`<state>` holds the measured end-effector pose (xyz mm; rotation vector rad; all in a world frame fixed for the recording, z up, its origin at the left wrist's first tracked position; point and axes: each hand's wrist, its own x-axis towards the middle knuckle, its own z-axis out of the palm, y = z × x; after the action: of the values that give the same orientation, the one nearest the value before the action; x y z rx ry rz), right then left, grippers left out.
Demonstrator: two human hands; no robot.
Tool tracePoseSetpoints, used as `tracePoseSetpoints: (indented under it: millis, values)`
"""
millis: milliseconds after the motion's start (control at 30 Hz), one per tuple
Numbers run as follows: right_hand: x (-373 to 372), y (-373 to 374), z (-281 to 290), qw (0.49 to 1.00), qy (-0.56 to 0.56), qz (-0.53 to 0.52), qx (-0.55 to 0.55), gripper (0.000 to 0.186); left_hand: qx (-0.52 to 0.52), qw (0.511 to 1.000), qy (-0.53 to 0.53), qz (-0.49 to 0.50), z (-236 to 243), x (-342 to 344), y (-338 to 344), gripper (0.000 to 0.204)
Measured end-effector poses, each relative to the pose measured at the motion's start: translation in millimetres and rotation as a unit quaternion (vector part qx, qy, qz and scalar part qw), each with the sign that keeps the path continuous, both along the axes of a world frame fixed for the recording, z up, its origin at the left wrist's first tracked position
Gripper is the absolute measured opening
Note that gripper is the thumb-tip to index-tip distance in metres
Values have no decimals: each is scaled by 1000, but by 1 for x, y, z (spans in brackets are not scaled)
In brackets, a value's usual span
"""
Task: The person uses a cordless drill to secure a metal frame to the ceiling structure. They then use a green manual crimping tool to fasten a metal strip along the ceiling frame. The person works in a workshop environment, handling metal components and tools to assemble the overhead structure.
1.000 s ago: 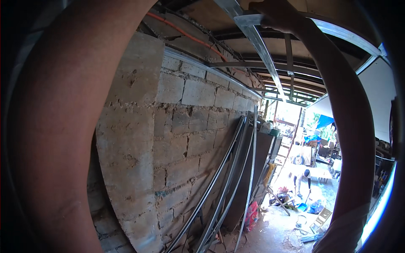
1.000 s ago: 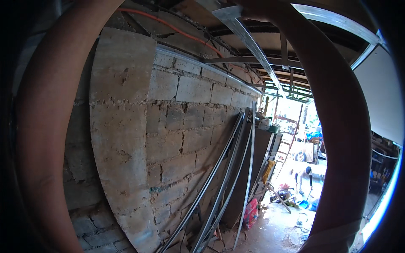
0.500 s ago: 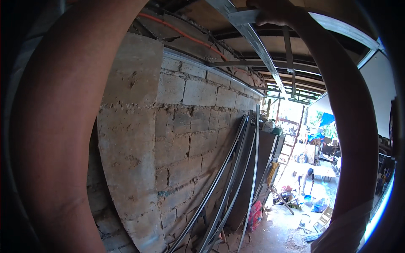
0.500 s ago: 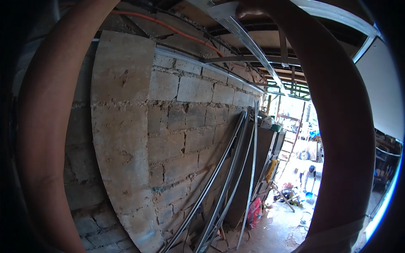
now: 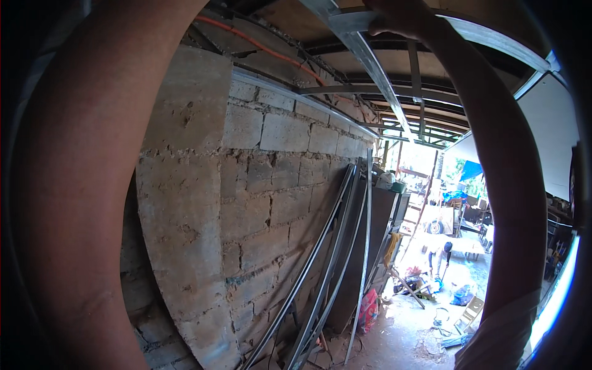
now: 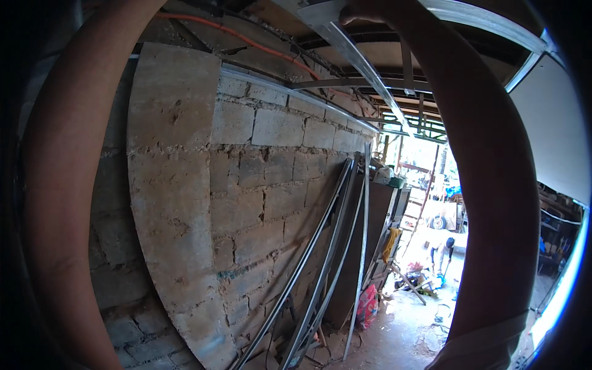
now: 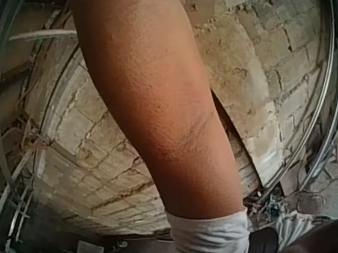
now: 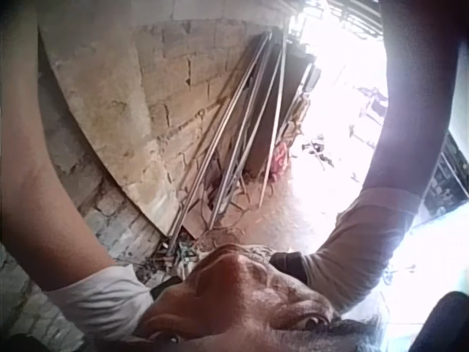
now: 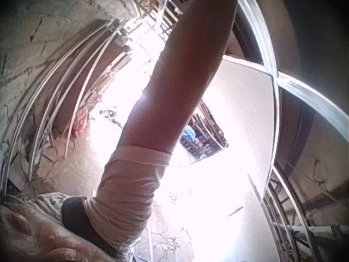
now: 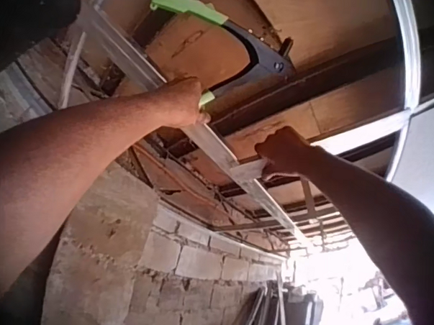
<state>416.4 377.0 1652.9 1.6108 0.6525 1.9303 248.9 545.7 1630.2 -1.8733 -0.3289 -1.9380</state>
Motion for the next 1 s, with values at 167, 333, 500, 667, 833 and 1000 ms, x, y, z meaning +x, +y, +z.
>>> tracePoseSetpoints:
  millis: [167,333,500,667,833,1000]
  values:
    - [23,3,-1,997,-74,17,23,50,-40,998,40,-36,-16,-9,-1,47]
    - [30,-27,-9,997,-78,-7,-2,51,46,998,-15,-44,-2,28,6,32]
    - [17,-13,5,993,-89,10,-83,51,172,982,-13,-75,29,11,67,33]
    - [19,-11,-3,999,-54,-8,-6,49,117,983,2,-142,36,21,69,33]
    - [6,-46,-4,998,-54,8,21,49,129,988,28,-78,52,7,70,38]
    - [10,-55,-3,997,-38,-32,54,49,-64,991,21,-118,-11,-3,-6,28]
